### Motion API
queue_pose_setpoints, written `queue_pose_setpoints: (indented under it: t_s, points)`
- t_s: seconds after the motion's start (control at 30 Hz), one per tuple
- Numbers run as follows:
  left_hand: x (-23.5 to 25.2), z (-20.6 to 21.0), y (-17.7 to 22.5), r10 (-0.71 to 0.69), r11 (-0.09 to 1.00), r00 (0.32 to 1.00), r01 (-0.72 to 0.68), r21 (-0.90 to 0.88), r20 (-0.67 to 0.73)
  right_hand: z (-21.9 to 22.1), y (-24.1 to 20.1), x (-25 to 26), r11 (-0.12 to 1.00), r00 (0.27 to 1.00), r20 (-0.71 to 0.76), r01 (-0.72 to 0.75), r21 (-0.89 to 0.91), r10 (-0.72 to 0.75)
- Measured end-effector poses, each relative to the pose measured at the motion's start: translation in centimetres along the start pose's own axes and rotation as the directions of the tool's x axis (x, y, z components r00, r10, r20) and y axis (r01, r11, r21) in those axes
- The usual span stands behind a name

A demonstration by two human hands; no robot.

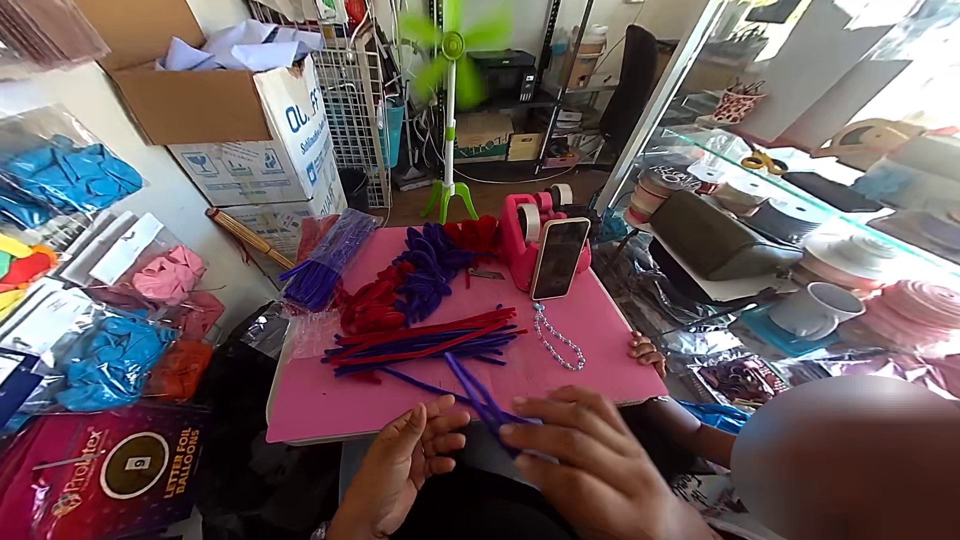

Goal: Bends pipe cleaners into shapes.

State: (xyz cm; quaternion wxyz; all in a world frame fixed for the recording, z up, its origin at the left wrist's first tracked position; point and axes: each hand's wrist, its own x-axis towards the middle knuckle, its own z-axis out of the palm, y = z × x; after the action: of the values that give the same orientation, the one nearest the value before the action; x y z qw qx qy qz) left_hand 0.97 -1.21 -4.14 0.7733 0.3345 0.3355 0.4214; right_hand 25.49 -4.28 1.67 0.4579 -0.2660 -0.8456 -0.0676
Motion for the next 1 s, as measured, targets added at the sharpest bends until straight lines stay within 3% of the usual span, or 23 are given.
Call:
queue_pose_setpoints:
  t_s: [0.17,0.4,0.57,0.73,0.83,1.0]
  points:
    - [0.4,0.8,0.3,0.007,0.987,0.991,-0.028,-0.156,-0.133,3.3,-0.7,-1.5,0.97,0.961,0.227,0.111,0.216,-0.16]
    - [0.1,1.1,0.6,0.017,0.979,0.977,-0.059,-0.193,-0.214,4.6,-1.1,-2.0,0.898,0.925,0.313,0.061,0.435,-0.215]
    - [-0.7,1.5,0.2,0.161,0.987,0.975,-0.157,0.039,-0.155,4.1,-1.2,-1.0,0.875,0.983,0.18,-0.125,0.467,0.044]
    - [-1.4,1.5,-0.2,0.299,0.927,0.954,-0.293,0.233,0.007,4.5,-0.1,-0.2,0.832,0.931,0.108,-0.361,0.421,0.349]
    - [-1.6,1.7,-0.2,0.303,0.913,0.953,-0.298,0.279,0.028,4.9,0.1,-0.2,0.809,0.901,0.13,-0.43,0.4,0.415]
    - [-1.6,1.7,-0.1,0.339,0.887,0.941,-0.325,0.328,0.015,4.9,0.4,-0.4,0.818,0.901,0.157,-0.432,0.379,0.404]
